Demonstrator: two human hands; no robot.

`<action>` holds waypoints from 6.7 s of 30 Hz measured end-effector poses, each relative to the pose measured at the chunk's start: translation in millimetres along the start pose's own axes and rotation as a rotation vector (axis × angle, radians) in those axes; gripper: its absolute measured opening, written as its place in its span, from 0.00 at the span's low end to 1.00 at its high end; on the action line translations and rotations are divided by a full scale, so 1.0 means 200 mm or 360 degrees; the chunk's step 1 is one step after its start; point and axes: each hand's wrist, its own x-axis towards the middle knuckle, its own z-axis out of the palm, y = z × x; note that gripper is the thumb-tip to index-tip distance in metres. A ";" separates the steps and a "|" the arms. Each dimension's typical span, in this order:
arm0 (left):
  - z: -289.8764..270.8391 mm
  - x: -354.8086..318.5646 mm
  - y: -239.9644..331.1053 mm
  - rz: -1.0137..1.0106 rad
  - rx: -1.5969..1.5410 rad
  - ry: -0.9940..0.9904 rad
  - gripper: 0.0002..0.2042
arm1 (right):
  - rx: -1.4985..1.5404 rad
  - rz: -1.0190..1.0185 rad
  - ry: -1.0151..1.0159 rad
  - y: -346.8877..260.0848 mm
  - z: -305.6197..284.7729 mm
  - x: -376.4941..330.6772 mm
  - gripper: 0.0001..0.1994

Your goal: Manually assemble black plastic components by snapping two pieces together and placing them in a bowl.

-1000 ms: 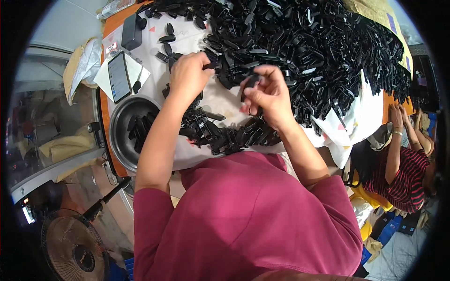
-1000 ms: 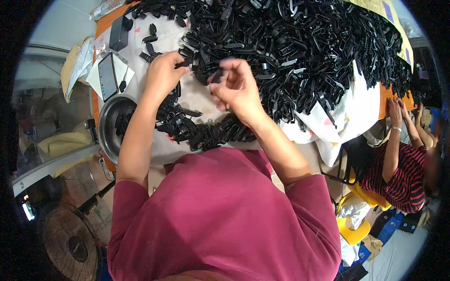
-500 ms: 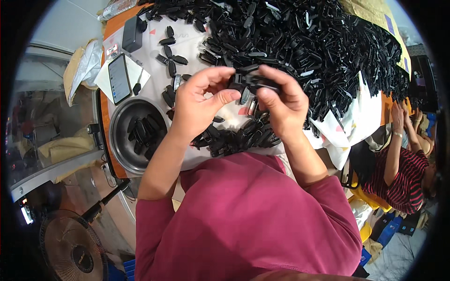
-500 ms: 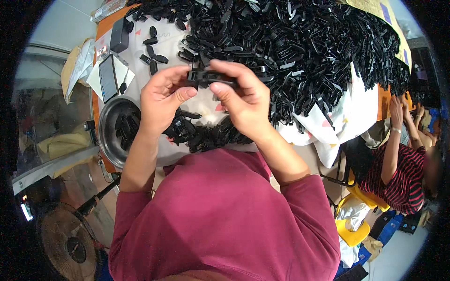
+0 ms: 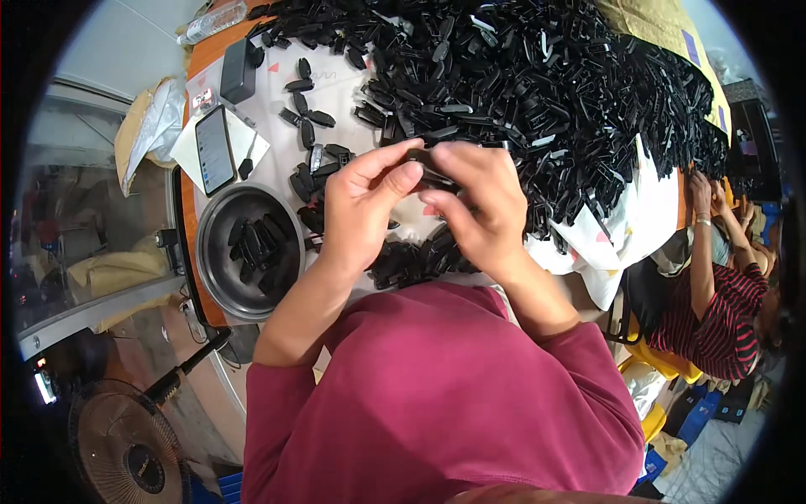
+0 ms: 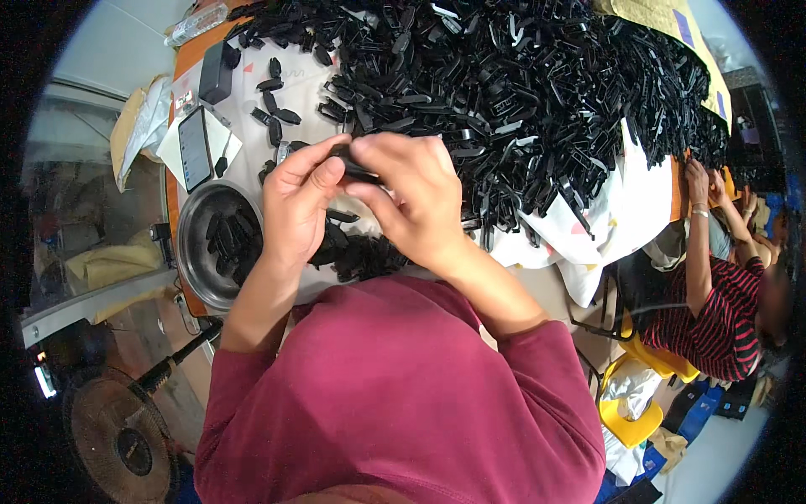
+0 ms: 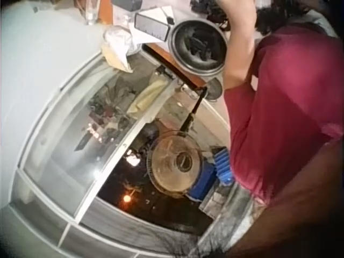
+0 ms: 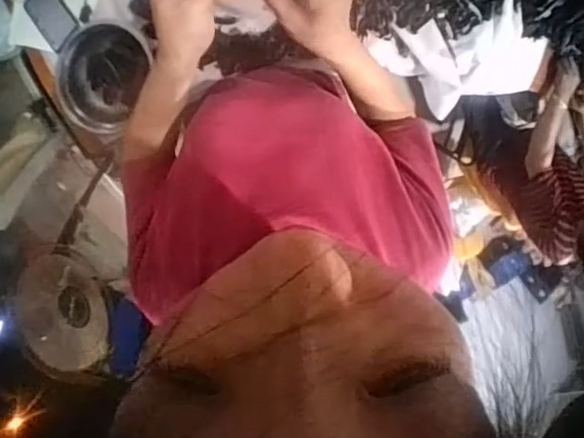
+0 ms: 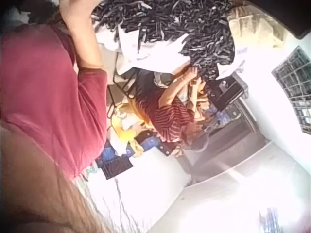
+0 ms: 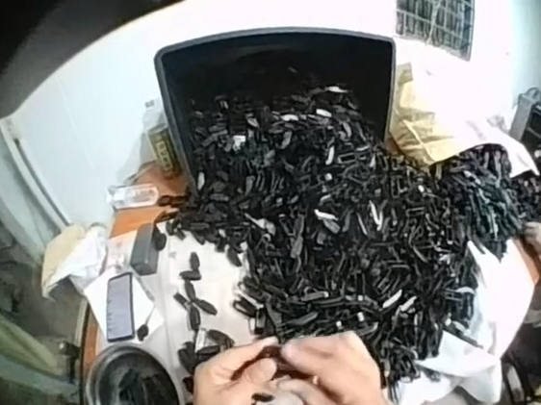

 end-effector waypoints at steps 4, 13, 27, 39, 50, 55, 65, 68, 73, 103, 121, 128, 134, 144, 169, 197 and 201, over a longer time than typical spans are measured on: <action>-0.05 -0.01 -0.01 0.0365 0.0395 -0.0178 0.13 | 0.1189 0.1131 -0.0240 -0.07 -0.03 -0.04 0.17; -0.26 0.05 0.07 0.0524 0.1087 0.0262 0.10 | 0.1219 0.1126 -0.0487 0.12 0.05 -0.08 0.26; -0.12 -0.06 0.15 0.1312 0.1688 -0.0064 0.12 | 0.1092 0.0607 -0.0178 -0.02 0.18 -0.03 0.12; -0.09 -0.04 0.15 0.1109 0.1493 -0.0254 0.09 | 0.1278 0.0833 0.0250 -0.06 0.28 -0.12 0.11; -0.05 -0.08 0.15 0.1372 0.1780 -0.0091 0.05 | 0.0738 0.0319 0.0199 -0.07 0.21 -0.06 0.13; -0.10 -0.07 0.16 0.0979 0.1573 -0.0406 0.11 | 0.1068 0.0509 0.0194 -0.04 0.26 -0.15 0.12; -0.36 0.17 0.08 -0.0227 -0.0301 0.0412 0.10 | 0.0007 0.0696 -0.1060 -0.02 0.38 -0.23 0.14; -0.43 0.28 -0.03 -0.0115 0.0643 0.0451 0.11 | -0.0128 0.0568 -0.1106 -0.04 0.44 -0.26 0.11; -0.26 0.33 -0.18 0.0088 0.2536 -0.0275 0.12 | -0.0406 0.0486 -0.1042 -0.03 0.36 -0.27 0.06; -0.06 0.03 0.12 -0.0102 0.0657 -0.0399 0.13 | 0.0334 0.0593 -0.0208 0.04 -0.11 0.02 0.07; -0.06 0.05 0.09 -0.0095 0.0405 -0.0147 0.16 | 0.1377 0.0655 -0.0003 0.03 -0.12 0.01 0.10; -0.04 0.00 0.09 0.0111 0.0402 -0.0306 0.14 | 0.0558 0.0166 -0.0076 0.05 -0.12 0.07 0.14; -0.05 0.00 0.05 0.0384 0.0716 -0.0265 0.13 | 0.0282 -0.0043 -0.0002 0.04 -0.12 0.05 0.19; -0.03 -0.02 0.05 0.0432 0.0684 -0.0192 0.11 | 0.0234 -0.0110 0.0180 0.03 -0.10 0.03 0.21; 0.04 0.00 0.07 0.0882 0.0906 -0.0197 0.13 | 0.1299 0.0838 -0.0264 0.04 -0.15 -0.01 0.31; 0.04 -0.09 0.15 0.1198 0.1190 -0.0234 0.21 | 0.2250 0.0948 0.0172 -0.03 0.04 -0.12 0.22; -0.04 -0.10 0.17 0.0593 0.0515 -0.0047 0.11 | 0.2026 0.0994 -0.0080 0.02 0.04 -0.09 0.23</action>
